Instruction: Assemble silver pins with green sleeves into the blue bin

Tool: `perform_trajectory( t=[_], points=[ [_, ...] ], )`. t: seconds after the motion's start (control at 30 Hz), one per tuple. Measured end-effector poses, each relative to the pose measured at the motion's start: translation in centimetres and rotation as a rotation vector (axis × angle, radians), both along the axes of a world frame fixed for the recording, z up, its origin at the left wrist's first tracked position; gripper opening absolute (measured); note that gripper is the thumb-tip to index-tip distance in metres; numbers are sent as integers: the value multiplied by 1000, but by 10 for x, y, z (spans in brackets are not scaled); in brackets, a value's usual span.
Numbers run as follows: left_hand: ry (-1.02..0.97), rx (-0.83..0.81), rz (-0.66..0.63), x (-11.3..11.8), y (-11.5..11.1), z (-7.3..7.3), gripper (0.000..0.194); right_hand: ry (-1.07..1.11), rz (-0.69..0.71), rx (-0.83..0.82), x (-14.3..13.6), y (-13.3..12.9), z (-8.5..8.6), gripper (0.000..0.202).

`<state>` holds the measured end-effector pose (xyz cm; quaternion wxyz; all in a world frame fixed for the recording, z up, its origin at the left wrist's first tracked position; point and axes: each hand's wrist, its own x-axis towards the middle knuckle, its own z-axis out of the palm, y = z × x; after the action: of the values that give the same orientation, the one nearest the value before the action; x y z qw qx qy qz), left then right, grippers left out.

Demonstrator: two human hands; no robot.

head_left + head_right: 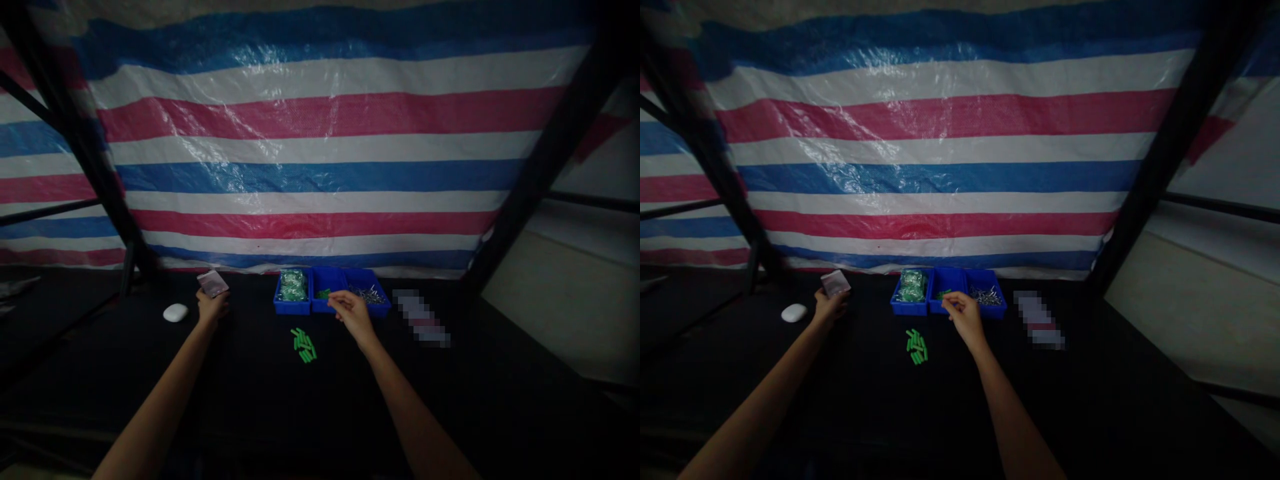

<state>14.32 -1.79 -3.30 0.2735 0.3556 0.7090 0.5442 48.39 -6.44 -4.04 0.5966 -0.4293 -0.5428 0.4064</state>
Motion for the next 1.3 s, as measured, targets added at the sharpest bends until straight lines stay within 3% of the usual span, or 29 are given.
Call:
perform_trajectory(
  t=[0.23, 0.6, 0.77, 0.9, 1.0, 1.13, 1.3],
  points=[
    [-158, -42, -122, 37, 6, 3, 93, -24, -7, 4, 0, 1, -3, 25],
    [-206, -29, -233, 38, 13, 5, 94, -28, 13, -19, 2, -1, 0, 23],
    [-203, 247, -108, 54, 10, 10, 64, -122, 39, 6, 2, 1, -5, 24],
    [-208, 548, -19, 91, 7, 21, 43, -425, 107, 90, -1, -3, -10, 23],
    [-204, 653, 14, 121, 0, 25, 37, -623, 153, 114, -5, -10, -10, 23],
    [-129, 686, -63, 146, -18, 22, 35, -809, 162, 137, -13, -21, -5, 23],
    [-17, 684, -248, 152, -33, 22, 30, -924, 133, 151, -26, -27, -4, 24]
  ],
)
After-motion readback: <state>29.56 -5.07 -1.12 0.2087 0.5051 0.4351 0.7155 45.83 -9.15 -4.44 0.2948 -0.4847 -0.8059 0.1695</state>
